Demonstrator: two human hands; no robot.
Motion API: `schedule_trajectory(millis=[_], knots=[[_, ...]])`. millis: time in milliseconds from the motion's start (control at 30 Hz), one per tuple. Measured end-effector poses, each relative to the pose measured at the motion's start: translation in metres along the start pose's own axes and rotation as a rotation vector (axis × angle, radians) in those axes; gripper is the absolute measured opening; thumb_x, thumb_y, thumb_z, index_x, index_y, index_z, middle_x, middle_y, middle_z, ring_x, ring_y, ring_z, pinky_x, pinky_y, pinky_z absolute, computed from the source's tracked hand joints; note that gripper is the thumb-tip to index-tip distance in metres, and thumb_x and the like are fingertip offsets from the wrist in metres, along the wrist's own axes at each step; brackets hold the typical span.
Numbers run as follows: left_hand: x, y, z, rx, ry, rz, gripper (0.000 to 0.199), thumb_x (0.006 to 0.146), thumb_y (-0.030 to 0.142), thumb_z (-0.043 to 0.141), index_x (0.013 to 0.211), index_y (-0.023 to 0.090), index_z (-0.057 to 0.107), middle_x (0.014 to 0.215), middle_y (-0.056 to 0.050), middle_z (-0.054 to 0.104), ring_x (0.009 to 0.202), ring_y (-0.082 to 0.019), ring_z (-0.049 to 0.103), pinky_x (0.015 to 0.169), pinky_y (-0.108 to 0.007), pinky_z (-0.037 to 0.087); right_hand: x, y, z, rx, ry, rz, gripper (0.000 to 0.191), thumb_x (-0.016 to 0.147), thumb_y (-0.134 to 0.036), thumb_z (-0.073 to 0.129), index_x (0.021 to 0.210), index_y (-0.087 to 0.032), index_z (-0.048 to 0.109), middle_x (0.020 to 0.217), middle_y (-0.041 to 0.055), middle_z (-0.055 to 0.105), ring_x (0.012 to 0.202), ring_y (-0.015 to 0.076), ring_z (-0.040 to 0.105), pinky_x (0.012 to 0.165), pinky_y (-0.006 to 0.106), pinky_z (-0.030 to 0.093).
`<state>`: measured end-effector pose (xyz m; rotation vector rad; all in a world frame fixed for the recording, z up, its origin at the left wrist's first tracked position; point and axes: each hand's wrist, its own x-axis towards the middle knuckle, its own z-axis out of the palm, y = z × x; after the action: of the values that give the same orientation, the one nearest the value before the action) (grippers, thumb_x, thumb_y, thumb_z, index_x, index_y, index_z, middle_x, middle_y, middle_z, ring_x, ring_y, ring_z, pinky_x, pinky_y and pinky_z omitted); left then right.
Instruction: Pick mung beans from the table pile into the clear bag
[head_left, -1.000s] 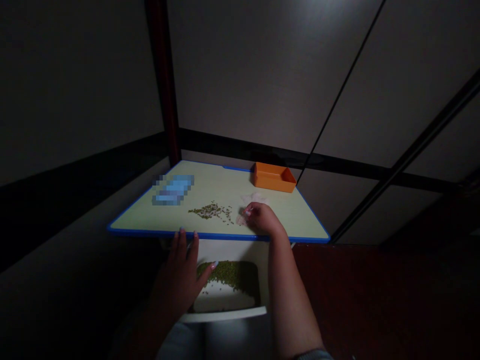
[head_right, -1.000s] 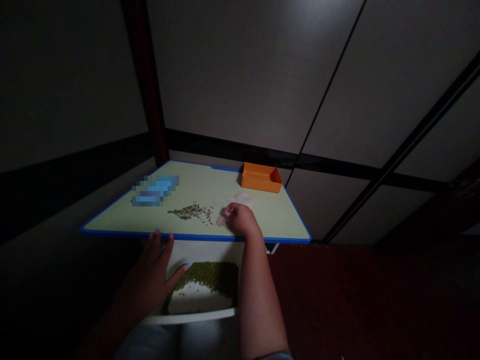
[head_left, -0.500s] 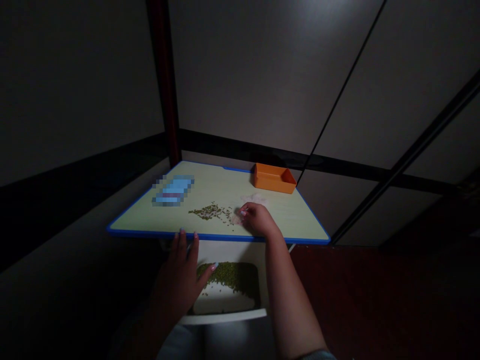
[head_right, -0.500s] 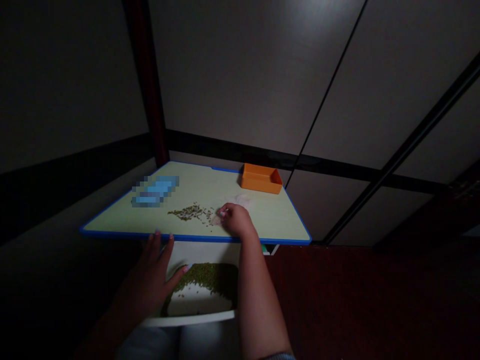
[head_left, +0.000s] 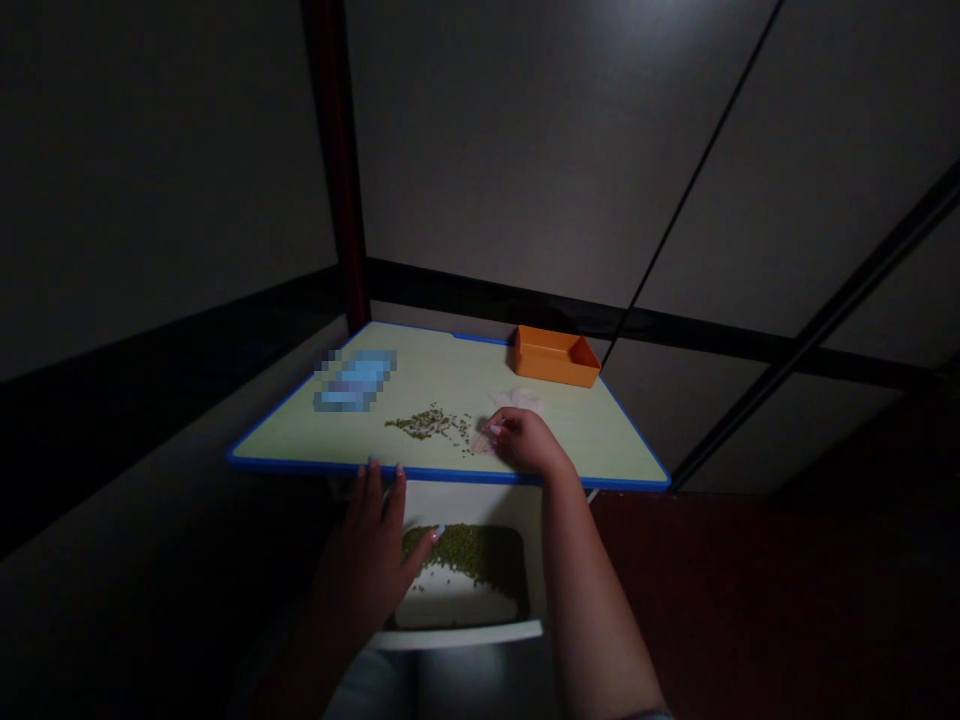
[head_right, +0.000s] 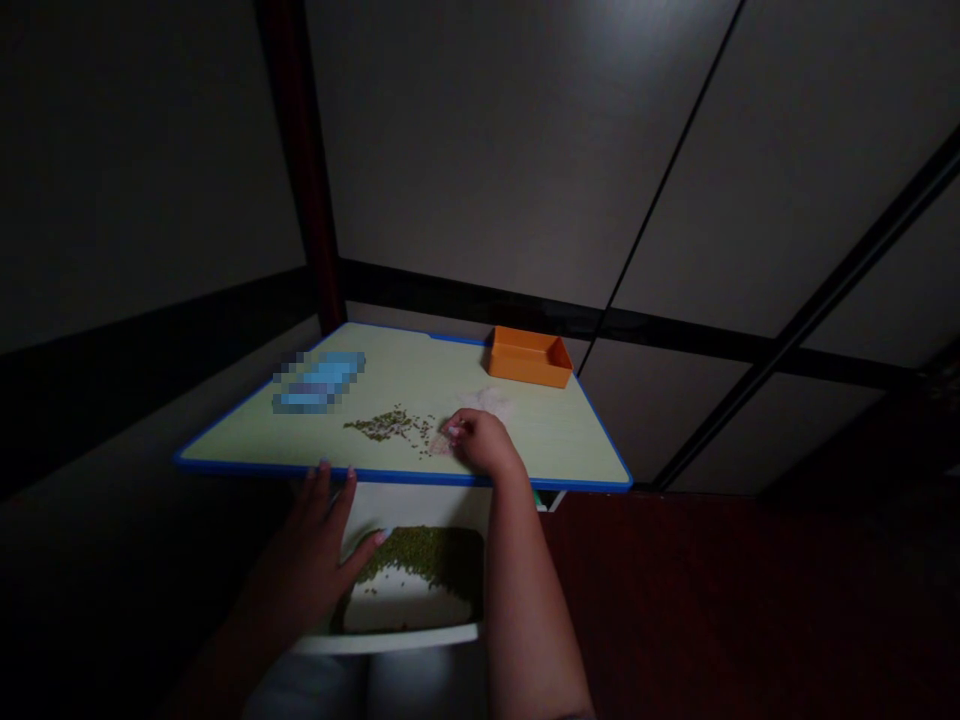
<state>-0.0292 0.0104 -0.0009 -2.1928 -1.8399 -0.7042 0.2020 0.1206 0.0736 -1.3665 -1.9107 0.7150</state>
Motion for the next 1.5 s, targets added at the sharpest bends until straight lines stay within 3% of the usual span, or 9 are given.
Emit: schedule_trajectory(millis=[433, 733, 1000, 1500], knots=[[0.000, 0.002, -0.002, 0.008, 0.019, -0.008, 0.075, 0.081, 0.057, 0.044, 0.137, 0.008, 0.040, 0.151, -0.027, 0.026, 0.142, -0.039, 0.023, 0.101, -0.048, 0.043, -0.001, -0.003, 0.003, -0.010, -0.033, -0.058, 0.014, 0.076, -0.011, 0.053, 0.080, -0.016, 0.065, 0.070, 0.0007, 0.065, 0.067, 0.0125, 0.057, 0.063, 0.021, 0.041], [0.001, 0.001, 0.000, -0.001, -0.002, -0.016, 0.075, 0.081, 0.057, 0.042, 0.138, 0.008, 0.039, 0.153, -0.026, 0.023, 0.143, -0.038, 0.019, 0.105, -0.049, 0.039, -0.005, -0.004, -0.001, -0.112, 0.023, -0.010, 0.018, 0.073, -0.009, 0.055, 0.084, -0.017, 0.067, 0.072, 0.0008, 0.067, 0.065, 0.0117, 0.055, 0.059, 0.019, 0.039], [0.001, 0.001, 0.000, -0.003, -0.001, -0.015, 0.077, 0.081, 0.059, 0.041, 0.137, 0.007, 0.040, 0.151, -0.028, 0.024, 0.142, -0.039, 0.019, 0.104, -0.050, 0.039, -0.005, -0.003, -0.004, -0.248, 0.118, 0.053, 0.015, 0.079, -0.015, 0.055, 0.086, -0.021, 0.068, 0.080, 0.0031, 0.071, 0.071, 0.0142, 0.060, 0.066, 0.022, 0.042], [0.001, 0.002, -0.003, -0.030, 0.000, -0.015, 0.078, 0.079, 0.059, 0.046, 0.138, 0.008, 0.039, 0.152, -0.027, 0.024, 0.143, -0.038, 0.018, 0.104, -0.050, 0.040, -0.004, -0.007, -0.003, -0.191, 0.098, 0.062, 0.017, 0.080, -0.014, 0.056, 0.088, -0.020, 0.068, 0.081, 0.0023, 0.070, 0.072, 0.0132, 0.058, 0.067, 0.022, 0.041]])
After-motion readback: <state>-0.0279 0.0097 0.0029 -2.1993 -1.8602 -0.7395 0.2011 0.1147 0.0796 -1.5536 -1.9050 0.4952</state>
